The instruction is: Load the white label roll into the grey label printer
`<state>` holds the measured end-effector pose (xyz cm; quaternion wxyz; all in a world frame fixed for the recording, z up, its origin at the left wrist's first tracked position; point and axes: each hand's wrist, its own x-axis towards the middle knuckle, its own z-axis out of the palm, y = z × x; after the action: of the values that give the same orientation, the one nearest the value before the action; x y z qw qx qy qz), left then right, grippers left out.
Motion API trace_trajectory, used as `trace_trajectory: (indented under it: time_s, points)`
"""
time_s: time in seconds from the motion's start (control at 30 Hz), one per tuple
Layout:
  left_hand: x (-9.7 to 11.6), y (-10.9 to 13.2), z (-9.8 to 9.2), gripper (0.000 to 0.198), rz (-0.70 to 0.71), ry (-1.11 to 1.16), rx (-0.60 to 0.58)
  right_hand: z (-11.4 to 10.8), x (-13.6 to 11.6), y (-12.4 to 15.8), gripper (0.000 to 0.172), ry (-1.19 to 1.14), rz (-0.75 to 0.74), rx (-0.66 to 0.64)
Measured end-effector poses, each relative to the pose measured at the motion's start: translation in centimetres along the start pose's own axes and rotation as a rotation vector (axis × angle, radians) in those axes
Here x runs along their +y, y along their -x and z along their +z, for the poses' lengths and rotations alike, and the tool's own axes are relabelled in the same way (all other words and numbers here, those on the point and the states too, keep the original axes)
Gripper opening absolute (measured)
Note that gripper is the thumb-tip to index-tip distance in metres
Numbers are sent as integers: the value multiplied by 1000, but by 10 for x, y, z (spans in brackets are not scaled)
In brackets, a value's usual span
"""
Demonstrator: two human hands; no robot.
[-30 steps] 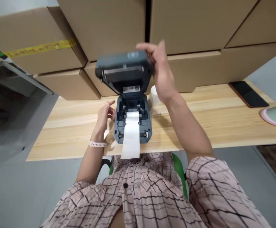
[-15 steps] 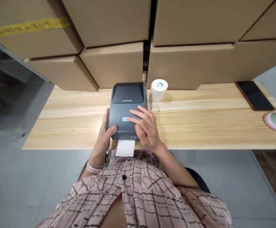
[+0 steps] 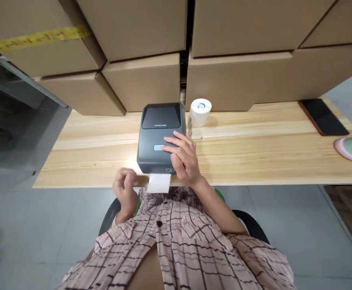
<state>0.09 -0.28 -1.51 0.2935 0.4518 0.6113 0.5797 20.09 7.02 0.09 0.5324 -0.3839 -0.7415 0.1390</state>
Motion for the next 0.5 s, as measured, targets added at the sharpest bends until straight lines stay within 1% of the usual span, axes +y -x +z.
trace_trajectory:
  time_s: [0.03, 0.07, 0.13, 0.17, 0.2, 0.23, 0.27, 0.37, 0.43, 0.5]
  points:
    - [0, 7, -4, 38, -66, -1, -78, 0, 0, 0, 37, -4, 1, 0]
    - [2, 12, -6, 46, -155, 16, -203, 0, 0, 0, 37, -6, 1, 3]
    - [7, 16, -6, 51, -371, 81, -509, 1, 0, -1, 36, -10, -9, 17]
    - [11, 15, -3, 51, -464, 118, -611, 2, 0, 0, 36, -12, -18, 21]
    - [15, 14, 0, 50, -526, 152, -661, 2, 0, 0, 36, -13, -25, 24]
    - [19, 12, 4, 49, -549, 175, -672, 2, -1, 0, 35, -14, -32, 24]
    - [22, 10, 7, 49, -543, 184, -663, 1, -1, 0, 34, -14, -37, 23]
    - [24, 8, 11, 52, -434, 158, -650, -5, -5, -2, 30, 27, -56, 13]
    - [19, 9, 10, 52, -363, 127, -656, -11, -10, -7, 29, 92, -118, -14]
    - [13, 10, 8, 52, -321, 104, -655, -17, -15, -13, 31, 168, -208, -65]
